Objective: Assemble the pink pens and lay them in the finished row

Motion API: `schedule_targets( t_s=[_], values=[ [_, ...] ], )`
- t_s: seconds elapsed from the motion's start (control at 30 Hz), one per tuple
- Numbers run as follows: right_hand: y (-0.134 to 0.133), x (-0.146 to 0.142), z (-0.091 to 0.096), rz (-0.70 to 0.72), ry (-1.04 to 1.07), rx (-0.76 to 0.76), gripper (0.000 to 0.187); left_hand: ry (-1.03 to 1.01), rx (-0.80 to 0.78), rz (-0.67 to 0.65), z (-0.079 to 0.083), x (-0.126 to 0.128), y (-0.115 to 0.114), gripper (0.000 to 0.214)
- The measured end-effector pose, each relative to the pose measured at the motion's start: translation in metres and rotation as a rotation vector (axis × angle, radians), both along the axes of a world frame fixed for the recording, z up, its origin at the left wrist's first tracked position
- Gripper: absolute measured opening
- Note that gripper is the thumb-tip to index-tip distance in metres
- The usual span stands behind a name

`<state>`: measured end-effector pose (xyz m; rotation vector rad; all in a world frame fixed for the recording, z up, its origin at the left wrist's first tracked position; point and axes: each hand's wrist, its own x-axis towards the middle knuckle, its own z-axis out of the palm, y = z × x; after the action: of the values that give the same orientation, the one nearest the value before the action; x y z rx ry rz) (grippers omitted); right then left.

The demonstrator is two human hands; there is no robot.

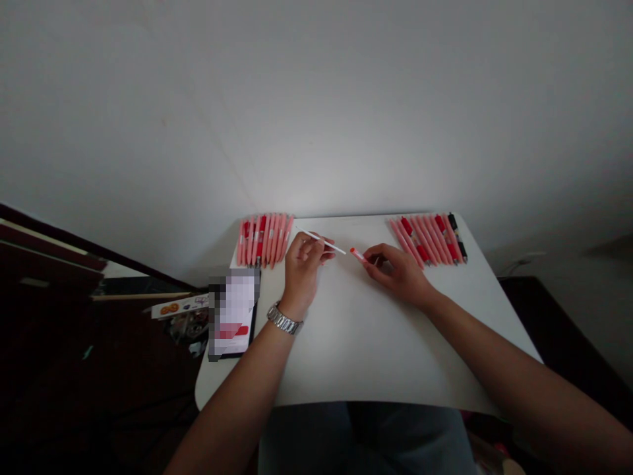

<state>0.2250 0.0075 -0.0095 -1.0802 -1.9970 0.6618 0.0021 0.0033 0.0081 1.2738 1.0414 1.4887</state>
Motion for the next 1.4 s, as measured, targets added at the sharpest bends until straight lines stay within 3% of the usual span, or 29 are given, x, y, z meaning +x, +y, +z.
schedule_targets(
  t_s=[0.4,0.77,1.03,1.4],
  values=[
    [-0.0004,-0.0006,0.0025,0.007,-0.033,0.017,0.014,-0.281,0.011,-0.088,-0.0006,0.002,0.0007,0.017],
    [-0.0011,-0.0011,0.0042,0.017,-0.022,0.064,0.013,-0.249,0.01,-0.123,-0.0034,0.0012,0.0013,0.015],
    [-0.0033,-0.0049,0.0093,0.021,-0.019,0.065,0.014,-0.078,-0.052,-0.229,-0.008,0.0073,-0.0002,0.021],
    [-0.0019,-0.0037,0.0048,0.014,0.011,-0.002,0.016,-0.216,-0.101,-0.206,-0.0025,0.0078,-0.0026,0.022]
  ],
)
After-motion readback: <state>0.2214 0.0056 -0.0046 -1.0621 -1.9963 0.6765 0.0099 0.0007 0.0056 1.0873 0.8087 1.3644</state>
